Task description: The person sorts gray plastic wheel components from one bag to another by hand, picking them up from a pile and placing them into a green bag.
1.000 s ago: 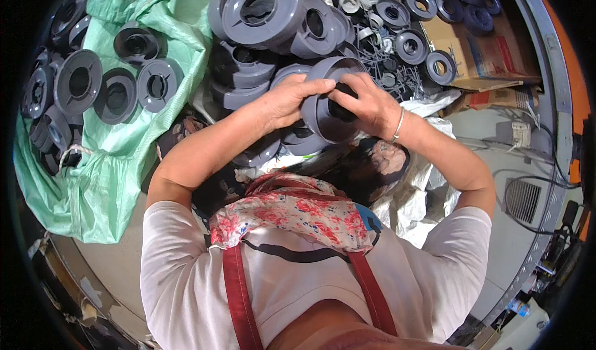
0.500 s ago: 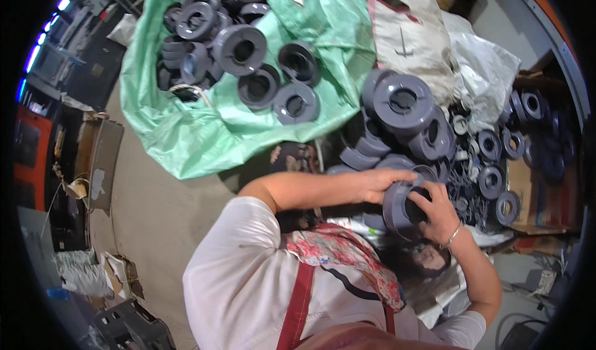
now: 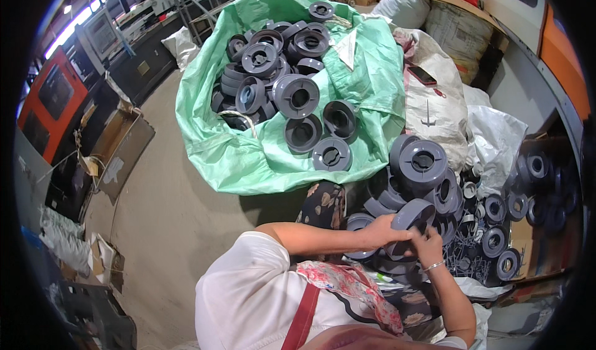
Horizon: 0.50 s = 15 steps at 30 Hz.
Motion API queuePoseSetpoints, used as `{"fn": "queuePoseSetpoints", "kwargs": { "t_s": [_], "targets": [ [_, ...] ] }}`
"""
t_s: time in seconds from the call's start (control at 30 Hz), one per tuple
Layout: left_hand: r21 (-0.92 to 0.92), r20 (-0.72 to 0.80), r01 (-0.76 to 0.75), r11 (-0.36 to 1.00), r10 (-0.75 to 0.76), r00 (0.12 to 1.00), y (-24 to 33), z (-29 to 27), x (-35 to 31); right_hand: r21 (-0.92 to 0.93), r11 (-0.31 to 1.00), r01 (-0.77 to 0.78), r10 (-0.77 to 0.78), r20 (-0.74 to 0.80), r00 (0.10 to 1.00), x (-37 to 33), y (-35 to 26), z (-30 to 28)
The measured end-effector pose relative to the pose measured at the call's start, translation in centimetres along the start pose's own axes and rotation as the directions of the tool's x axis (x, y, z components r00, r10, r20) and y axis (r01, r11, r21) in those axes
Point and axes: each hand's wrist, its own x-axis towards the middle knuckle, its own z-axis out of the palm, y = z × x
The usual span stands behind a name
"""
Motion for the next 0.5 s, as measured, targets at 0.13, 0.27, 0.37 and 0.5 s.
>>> {"fn": "queuePoseSetpoints", "kwargs": {
  "t_s": [0.13, 0.27, 0.37, 0.5],
  "targets": [
    [-0.315, -0.093, -0.042, 0.948, 0.014, 0.996, 1.4, 0.0, -0.9, -0.282, 0.914, 0.293, -0.251, 0.177, 0.952, -0.8, 0.7, -1.0],
    [0.294, -0.022, -0.152, 0.944, 0.166, 0.986, 2.0, 0.7, -3.6, 0.039, 0.993, 0.109, -0.113, 0.117, 0.987, -0.7, 1.7, -0.1],
    [0.393, 0.096, -0.368, 0.843, 0.360, 0.928, 3.6, -0.8, -4.0, 0.260, 0.912, -0.316, 0.175, 0.450, 0.876, -1.2, 0.9, -1.2],
    [0.938, 0.041, -0.244, 0.245, 0.622, 0.782, 11.0, -6.2, -1.4, 0.400, 0.916, -0.033, -0.011, 0.108, 0.994, 2.9, 1.2, -4.6]
  ]
}}
